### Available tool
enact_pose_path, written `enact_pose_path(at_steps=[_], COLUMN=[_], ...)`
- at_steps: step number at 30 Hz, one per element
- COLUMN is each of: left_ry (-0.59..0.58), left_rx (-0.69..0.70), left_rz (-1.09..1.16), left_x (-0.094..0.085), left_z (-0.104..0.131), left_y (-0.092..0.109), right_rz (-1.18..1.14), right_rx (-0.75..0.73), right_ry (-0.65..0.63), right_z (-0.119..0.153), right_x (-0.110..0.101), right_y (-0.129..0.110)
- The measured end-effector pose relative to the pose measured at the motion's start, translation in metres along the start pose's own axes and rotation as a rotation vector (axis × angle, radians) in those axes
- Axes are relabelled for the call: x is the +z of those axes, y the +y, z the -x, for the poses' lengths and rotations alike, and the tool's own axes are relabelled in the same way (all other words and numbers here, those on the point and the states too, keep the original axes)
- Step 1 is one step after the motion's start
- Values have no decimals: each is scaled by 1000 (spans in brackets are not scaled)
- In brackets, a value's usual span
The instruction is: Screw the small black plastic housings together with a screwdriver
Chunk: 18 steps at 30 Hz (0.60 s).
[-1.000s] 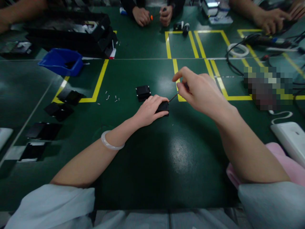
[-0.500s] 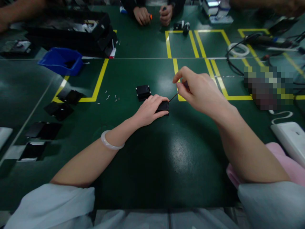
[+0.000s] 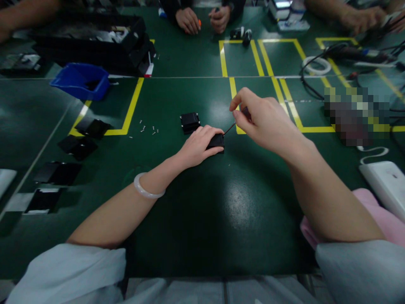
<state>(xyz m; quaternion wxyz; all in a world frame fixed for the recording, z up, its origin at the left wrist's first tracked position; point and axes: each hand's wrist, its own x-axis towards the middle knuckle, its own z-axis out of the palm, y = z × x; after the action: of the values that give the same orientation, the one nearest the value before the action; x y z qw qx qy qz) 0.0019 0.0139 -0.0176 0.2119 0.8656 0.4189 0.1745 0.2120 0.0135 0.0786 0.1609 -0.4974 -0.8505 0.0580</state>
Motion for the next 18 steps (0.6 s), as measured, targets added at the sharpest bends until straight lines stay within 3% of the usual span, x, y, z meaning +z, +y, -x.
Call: enact_pose_path(at_steps=[18], left_ry=[15], left_rx=[13], left_rz=[-34], left_x=[0], left_z=[0], left_y=[0], right_rz=[31], right_rx=[1], right_ry=[6], right_z=[-2], right_x=[0], right_y=[0])
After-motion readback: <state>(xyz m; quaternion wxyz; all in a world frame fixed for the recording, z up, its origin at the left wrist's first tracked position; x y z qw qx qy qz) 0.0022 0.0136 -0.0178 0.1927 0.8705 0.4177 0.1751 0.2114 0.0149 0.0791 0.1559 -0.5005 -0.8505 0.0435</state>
